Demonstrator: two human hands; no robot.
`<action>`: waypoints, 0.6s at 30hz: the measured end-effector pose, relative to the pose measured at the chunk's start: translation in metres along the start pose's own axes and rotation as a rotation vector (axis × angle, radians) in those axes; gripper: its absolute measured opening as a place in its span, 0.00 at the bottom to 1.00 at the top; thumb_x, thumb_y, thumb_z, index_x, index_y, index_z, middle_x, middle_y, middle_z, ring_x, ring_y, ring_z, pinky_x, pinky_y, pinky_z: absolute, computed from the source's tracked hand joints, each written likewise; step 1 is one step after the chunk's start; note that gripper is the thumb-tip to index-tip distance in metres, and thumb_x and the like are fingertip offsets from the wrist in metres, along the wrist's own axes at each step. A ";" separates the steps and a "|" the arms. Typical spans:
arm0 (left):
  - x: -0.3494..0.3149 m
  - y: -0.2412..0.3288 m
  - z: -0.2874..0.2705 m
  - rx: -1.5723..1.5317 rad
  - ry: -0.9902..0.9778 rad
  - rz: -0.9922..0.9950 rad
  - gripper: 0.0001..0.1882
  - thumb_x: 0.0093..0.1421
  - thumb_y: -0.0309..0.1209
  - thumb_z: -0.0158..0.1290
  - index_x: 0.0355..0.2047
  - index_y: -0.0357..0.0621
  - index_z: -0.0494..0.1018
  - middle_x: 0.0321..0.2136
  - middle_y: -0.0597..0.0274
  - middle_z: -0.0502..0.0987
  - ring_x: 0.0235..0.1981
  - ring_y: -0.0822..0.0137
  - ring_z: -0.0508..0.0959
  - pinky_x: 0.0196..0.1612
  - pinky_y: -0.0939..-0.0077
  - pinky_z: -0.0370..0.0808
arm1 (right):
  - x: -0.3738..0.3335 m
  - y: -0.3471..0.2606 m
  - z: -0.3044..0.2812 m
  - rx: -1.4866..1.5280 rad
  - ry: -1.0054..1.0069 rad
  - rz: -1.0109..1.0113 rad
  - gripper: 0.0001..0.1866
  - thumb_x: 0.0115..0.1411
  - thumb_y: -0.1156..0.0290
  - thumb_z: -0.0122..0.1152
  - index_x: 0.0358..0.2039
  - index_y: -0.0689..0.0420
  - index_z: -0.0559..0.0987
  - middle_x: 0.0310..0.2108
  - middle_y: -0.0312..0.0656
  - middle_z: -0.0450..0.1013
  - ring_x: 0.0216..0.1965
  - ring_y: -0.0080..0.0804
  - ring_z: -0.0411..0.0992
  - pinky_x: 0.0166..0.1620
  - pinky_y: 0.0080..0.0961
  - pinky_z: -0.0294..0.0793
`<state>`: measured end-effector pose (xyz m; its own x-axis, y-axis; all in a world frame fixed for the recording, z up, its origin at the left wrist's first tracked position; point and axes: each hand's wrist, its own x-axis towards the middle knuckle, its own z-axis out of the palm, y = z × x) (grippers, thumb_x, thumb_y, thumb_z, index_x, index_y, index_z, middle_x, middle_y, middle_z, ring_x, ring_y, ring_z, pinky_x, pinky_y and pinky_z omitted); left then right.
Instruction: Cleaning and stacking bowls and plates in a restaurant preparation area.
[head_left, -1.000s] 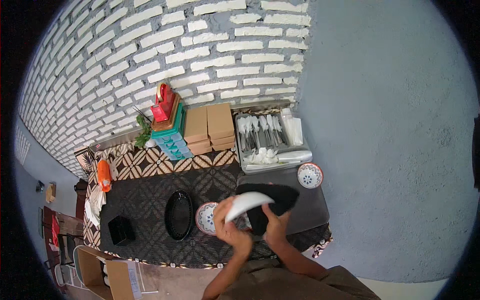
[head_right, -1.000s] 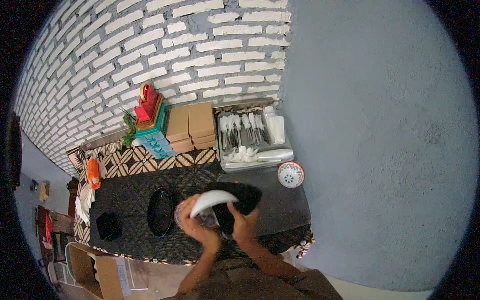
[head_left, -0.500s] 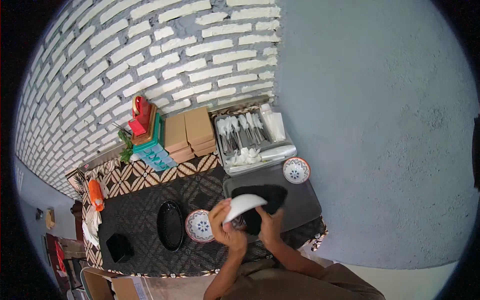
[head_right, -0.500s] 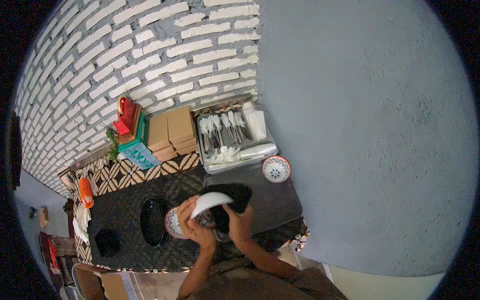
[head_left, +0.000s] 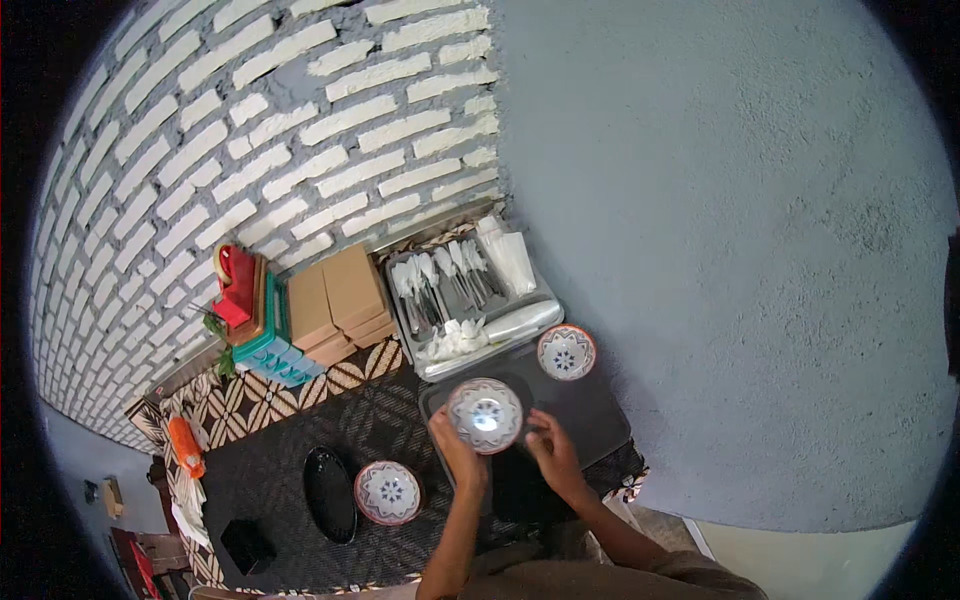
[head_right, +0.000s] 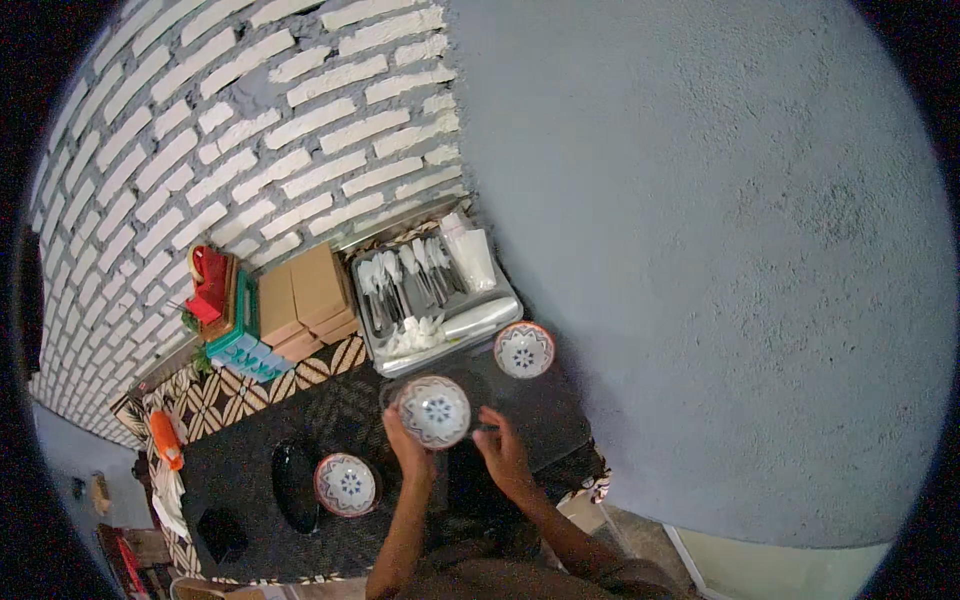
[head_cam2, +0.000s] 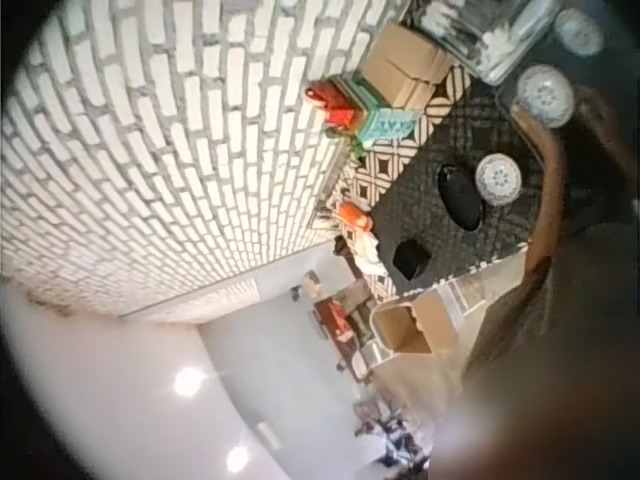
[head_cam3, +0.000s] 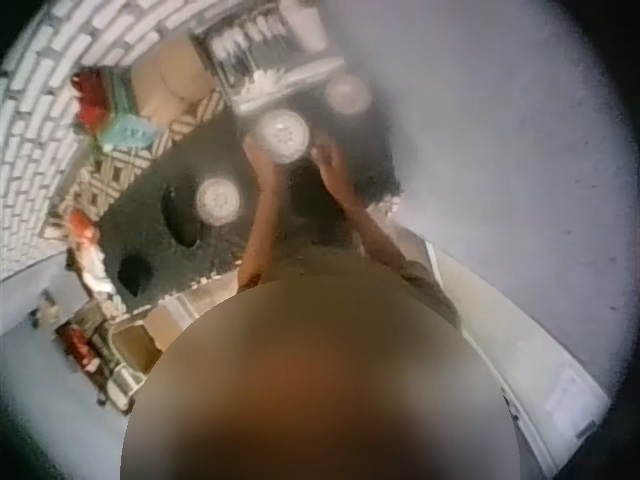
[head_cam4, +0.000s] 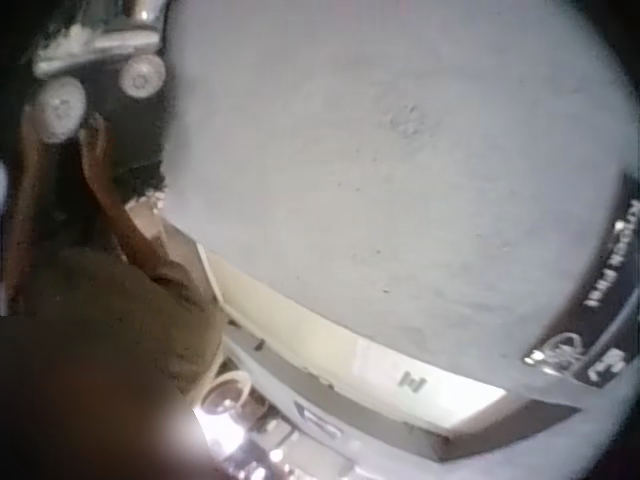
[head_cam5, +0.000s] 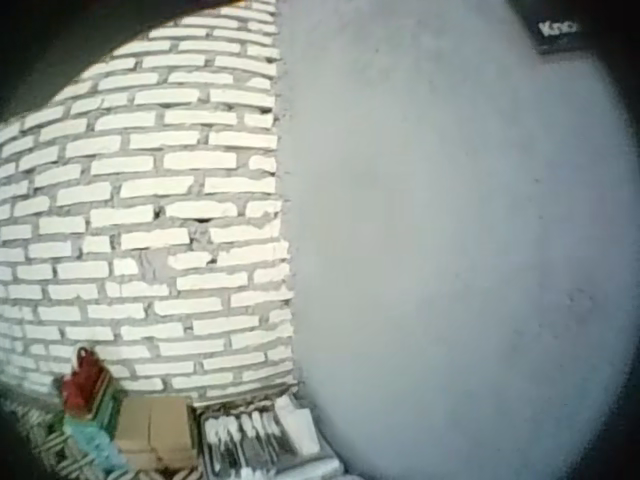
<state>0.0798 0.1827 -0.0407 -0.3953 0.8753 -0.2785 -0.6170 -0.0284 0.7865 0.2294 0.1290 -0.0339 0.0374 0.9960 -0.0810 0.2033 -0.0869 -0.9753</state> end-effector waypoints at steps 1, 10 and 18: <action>-0.006 -0.006 0.013 0.052 -0.004 -0.015 0.17 0.71 0.44 0.34 0.47 0.43 0.59 0.43 0.59 0.66 0.46 0.67 0.68 0.51 0.71 0.67 | 0.009 -0.002 -0.005 0.180 0.051 0.042 0.29 0.63 0.61 0.57 0.59 0.63 0.62 0.50 0.46 0.68 0.45 0.28 0.70 0.44 0.28 0.73; 0.021 -0.057 0.083 0.565 -0.380 0.053 0.21 0.70 0.42 0.36 0.48 0.37 0.66 0.45 0.53 0.63 0.50 0.63 0.64 0.56 0.71 0.59 | 0.082 0.025 -0.055 -0.034 0.591 -0.025 0.18 0.65 0.66 0.52 0.50 0.65 0.71 0.43 0.44 0.64 0.29 0.27 0.71 0.26 0.20 0.73; 0.036 -0.103 0.079 0.804 -0.464 0.089 0.23 0.69 0.38 0.39 0.61 0.41 0.63 0.47 0.51 0.61 0.51 0.59 0.63 0.57 0.70 0.59 | 0.119 0.093 -0.069 -0.513 0.760 -0.207 0.19 0.65 0.64 0.51 0.52 0.60 0.74 0.43 0.48 0.63 0.28 0.30 0.70 0.23 0.20 0.71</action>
<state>0.1827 0.2549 -0.0881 0.0002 0.9963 -0.0864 0.1274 0.0857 0.9881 0.3208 0.2378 -0.1200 0.5439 0.7284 0.4167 0.6770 -0.0874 -0.7308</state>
